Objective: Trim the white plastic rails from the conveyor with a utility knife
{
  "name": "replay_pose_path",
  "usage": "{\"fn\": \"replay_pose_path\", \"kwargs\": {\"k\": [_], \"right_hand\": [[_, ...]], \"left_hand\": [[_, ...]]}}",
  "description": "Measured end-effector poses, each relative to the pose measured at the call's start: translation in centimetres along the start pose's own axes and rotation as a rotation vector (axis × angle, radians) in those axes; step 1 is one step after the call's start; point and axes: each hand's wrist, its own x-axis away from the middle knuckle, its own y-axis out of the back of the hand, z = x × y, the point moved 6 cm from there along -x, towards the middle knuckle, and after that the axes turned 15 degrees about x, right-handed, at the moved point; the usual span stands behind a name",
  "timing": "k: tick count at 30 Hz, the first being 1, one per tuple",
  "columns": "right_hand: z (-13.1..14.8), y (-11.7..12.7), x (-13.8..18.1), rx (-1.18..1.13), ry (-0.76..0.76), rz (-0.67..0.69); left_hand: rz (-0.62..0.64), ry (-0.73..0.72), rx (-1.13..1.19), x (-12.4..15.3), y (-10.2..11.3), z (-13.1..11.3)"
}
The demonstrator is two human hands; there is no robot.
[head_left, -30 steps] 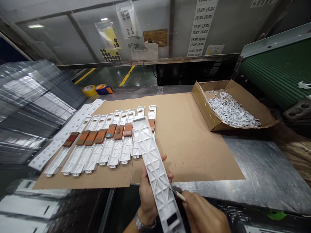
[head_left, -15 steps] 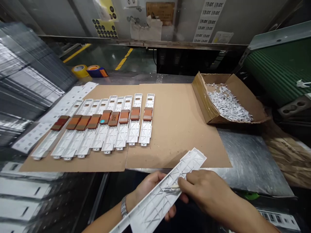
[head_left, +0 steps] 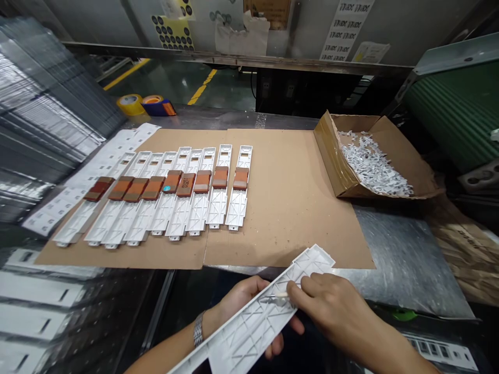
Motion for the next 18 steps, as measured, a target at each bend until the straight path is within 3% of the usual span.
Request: {"fn": "replay_pose_path", "kwargs": {"k": [4, 12, 18], "right_hand": [[-0.07, 0.13, -0.10, 0.030, -0.005, -0.063], [-0.32, -0.47, -0.11, -0.032, 0.045, 0.003], [-0.14, -0.42, -0.44, 0.023, 0.005, -0.067]], "left_hand": [[-0.039, 0.013, -0.009, 0.24, 0.16, -0.08], [0.114, -0.034, 0.055, -0.31, 0.15, -0.15], [0.091, -0.034, 0.048, -0.07, 0.79, -0.23]]}}
